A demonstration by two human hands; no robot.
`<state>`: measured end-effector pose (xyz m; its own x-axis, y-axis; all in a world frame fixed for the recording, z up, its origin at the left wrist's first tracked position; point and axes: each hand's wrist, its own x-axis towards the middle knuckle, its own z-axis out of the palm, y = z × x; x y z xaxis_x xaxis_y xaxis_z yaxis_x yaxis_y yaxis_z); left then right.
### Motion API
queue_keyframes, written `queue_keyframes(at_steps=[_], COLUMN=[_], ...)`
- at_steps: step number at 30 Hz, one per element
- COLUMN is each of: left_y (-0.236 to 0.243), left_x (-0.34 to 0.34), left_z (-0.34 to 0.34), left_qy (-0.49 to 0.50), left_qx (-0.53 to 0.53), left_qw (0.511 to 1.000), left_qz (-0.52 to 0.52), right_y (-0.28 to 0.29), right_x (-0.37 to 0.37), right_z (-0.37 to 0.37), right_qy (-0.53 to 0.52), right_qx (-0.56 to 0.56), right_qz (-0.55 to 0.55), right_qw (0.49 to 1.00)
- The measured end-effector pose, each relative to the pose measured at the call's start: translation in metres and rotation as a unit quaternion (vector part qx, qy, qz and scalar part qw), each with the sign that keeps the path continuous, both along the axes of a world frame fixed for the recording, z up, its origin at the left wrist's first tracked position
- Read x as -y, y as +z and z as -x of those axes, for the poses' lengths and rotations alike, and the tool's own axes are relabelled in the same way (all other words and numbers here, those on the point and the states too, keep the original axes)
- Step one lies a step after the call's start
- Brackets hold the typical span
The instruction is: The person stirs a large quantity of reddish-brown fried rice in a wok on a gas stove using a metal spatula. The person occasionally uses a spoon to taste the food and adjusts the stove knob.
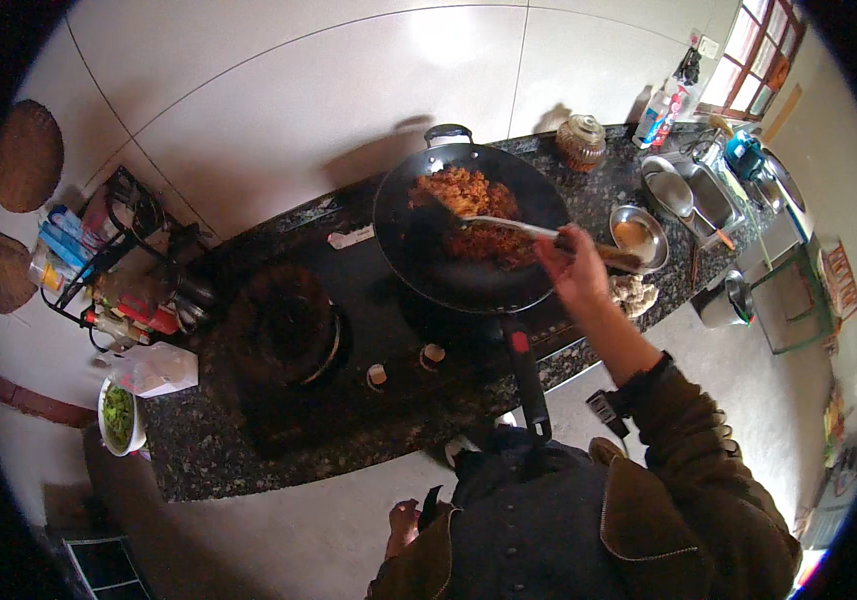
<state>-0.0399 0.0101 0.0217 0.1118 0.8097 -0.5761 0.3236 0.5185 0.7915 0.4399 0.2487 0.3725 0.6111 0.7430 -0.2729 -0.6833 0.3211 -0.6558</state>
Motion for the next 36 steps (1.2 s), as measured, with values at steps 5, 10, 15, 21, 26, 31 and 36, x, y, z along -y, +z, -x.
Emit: queue_keyframes(at_steps=[5,10,15,21,26,31,36], left_y=[-0.007,0.014,-0.019,-0.051,-0.025,-0.025,-0.037], left_x=[0.007,-0.008,-0.016,0.010,0.007,0.003,0.002], left_z=[0.006,0.000,0.001,0.000,0.012,0.016,0.011], left_qy=[-0.010,0.038,-0.387,0.131,0.107,-0.190,-0.233], left_qx=[0.025,-0.023,-0.306,0.051,0.114,-0.131,-0.156], left_qw=[0.998,0.988,0.823,0.971,0.967,0.969,0.940], left_qz=[0.065,0.150,-0.281,0.195,0.203,-0.091,-0.193], right_y=[0.081,0.159,0.154,0.011,-0.024,0.041,0.109], right_x=[0.018,0.028,0.030,0.028,0.006,0.019,0.044], right_z=[-0.044,-0.045,-0.062,-0.043,-0.022,-0.021,-0.033], right_qy=[0.092,0.263,0.301,0.111,0.146,0.258,0.291], right_qx=[0.250,0.518,0.537,0.280,0.468,0.773,0.815], right_qz=[0.094,0.173,0.255,0.146,0.048,-0.061,-0.030], right_qw=[0.959,0.795,0.745,0.942,0.871,0.576,0.501])
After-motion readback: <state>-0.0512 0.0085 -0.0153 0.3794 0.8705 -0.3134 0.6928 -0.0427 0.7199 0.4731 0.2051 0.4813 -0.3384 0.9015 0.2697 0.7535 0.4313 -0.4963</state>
